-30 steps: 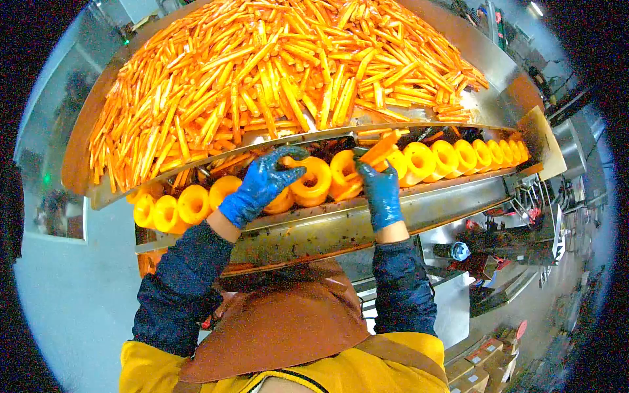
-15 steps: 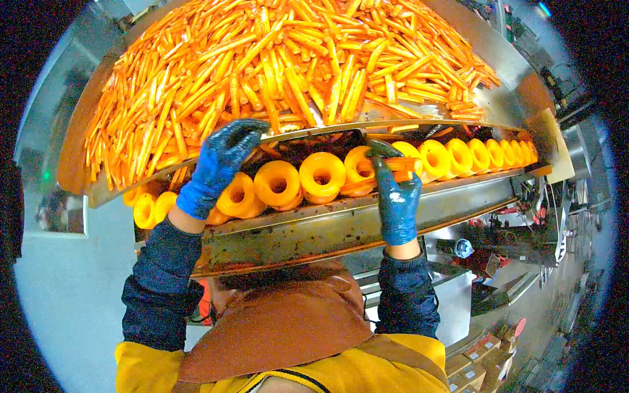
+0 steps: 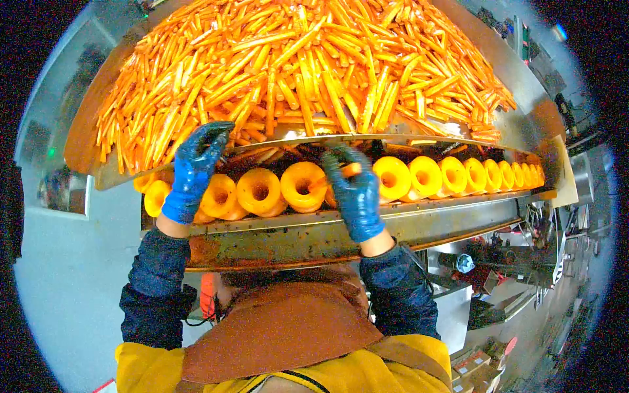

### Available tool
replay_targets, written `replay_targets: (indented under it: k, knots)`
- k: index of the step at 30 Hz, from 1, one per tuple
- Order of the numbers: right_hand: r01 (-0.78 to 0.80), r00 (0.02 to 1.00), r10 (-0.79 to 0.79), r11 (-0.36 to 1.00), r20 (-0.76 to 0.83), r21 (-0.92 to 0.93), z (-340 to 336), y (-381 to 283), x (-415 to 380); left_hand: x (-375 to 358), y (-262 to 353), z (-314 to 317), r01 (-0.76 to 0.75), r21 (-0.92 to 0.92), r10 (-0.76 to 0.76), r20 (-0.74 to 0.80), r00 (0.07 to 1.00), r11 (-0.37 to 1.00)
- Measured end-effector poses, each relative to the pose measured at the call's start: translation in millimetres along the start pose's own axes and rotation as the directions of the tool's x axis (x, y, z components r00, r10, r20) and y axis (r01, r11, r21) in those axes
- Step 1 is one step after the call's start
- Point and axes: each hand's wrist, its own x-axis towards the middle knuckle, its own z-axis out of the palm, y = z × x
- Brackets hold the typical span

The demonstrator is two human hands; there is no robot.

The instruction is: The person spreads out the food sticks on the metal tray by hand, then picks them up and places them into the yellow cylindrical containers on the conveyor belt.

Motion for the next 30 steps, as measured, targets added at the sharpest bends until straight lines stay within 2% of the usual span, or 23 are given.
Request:
replay_targets:
  k: [1,2,4,5,6,8,9,11,12,14,15,17,18,20,22,23,24,26,27,28,29,30]
  knots:
    - [-0.038,0.983,0.069,0.983,0.168,-0.18,2.4,-1.6,2.0,1.4,4.7,0.3,-0.055,0.086,0.056,-0.01,0.998,0.995]
    - [0.049,0.945,0.038,0.966,0.324,-0.255,1.1,-6.0,3.3,3.7,6.0,0.1,-0.056,0.088,0.057,-0.016,0.998,0.995]
    - [0.055,0.925,0.031,0.975,0.38,-0.215,-2.5,-14.1,23.0,12.8,5.1,-0.7,-0.27,0.266,0.303,-0.094,0.948,0.925]
    - [0.001,0.936,0.087,0.968,0.342,-0.251,-6.1,-25.2,39.5,18.0,-3.9,-3.8,-0.246,0.34,0.278,-0.047,0.959,0.908]
    - [-0.074,0.972,0.125,0.965,0.197,-0.25,-6.5,-22.7,50.2,24.4,-3.9,-1.8,-0.247,0.34,0.28,-0.051,0.959,0.907]
    - [0.091,0.99,-0.024,0.86,0.138,-0.503,-5.9,-36.1,83.6,37.8,2.0,11.1,-0.264,0.603,0.37,-0.056,0.927,0.752]
    - [0.094,0.99,-0.028,0.858,0.138,-0.504,-0.6,-31.2,97.6,44.7,2.4,21.9,-0.264,0.602,0.372,-0.059,0.926,0.753]
    - [0.175,0.974,0.024,0.561,0.227,-0.809,14.8,-13.2,122.3,60.6,1.2,43.9,-0.157,0.823,0.237,0.028,0.971,0.545]
    - [0.177,0.971,0.034,0.57,0.237,-0.803,25.4,-4.5,128.7,68.1,2.0,47.6,-0.155,0.823,0.24,0.024,0.971,0.547]
    - [0.077,0.956,0.195,0.548,0.218,-0.833,40.5,-5.6,144.0,84.3,1.2,50.8,-0.116,0.844,0.034,0.115,0.993,0.524]
    - [0.08,0.956,0.194,0.547,0.219,-0.833,38.6,-4.3,149.8,95.0,-1.3,48.0,-0.143,0.802,0.031,0.153,0.988,0.58]
    - [0.186,0.945,0.082,0.663,0.317,-0.725,22.1,2.6,158.2,111.7,-8.3,36.4,-0.149,0.801,-0.006,0.188,0.982,0.58]
    - [0.258,0.953,-0.086,0.735,0.291,-0.627,11.3,14.2,160.2,116.3,-10.0,29.3,-0.159,0.798,-0.039,0.223,0.974,0.581]
    - [-0.009,0.982,0.119,0.811,0.148,-0.586,-5.5,8.9,163.0,121.8,-19.4,17.9,-0.145,0.778,-0.059,0.228,0.972,0.611]
    - [-0.028,0.99,0.094,0.863,0.106,-0.504,-24.7,-12.0,146.7,129.0,-48.7,7.0,-0.193,0.715,0.101,0.17,0.98,0.672]
    - [-0.114,0.99,0.138,0.921,0.036,-0.373,-33.3,9.0,145.5,132.6,-60.6,-3.5,-0.233,0.62,0.142,0.193,0.971,0.749]
    - [-0.215,0.97,0.238,0.928,0.042,-0.304,-42.0,-10.1,132.5,128.1,-61.4,-11.4,-0.229,0.62,0.135,0.194,0.972,0.751]
    - [-0.158,0.986,0.167,0.965,0.026,-0.21,-59.5,-28.7,108.7,120.3,-57.9,-27.3,0.027,0.403,-0.002,-0.063,0.998,0.915]
    - [-0.187,0.978,0.202,0.96,0.057,-0.207,-69.8,-41.7,97.2,122.6,-71.8,-35.5,0.153,0.309,-0.116,-0.134,0.984,0.939]
    - [-0.214,0.968,0.236,0.955,0.087,-0.204,-78.4,-52.4,85.2,117.0,-66.2,-42.3,0.155,0.31,-0.119,-0.133,0.984,0.938]
    - [-0.188,0.971,0.2,0.977,0.131,-0.096,-83.3,-57.0,72.8,108.9,-60.4,-51.0,0.223,0.088,-0.207,-0.16,0.965,0.971]
    - [-0.27,0.933,0.288,0.957,0.214,-0.109,-88.0,-63.4,65.5,99.0,-48.2,-58.7,0.277,-0.139,-0.298,-0.165,0.94,0.951]
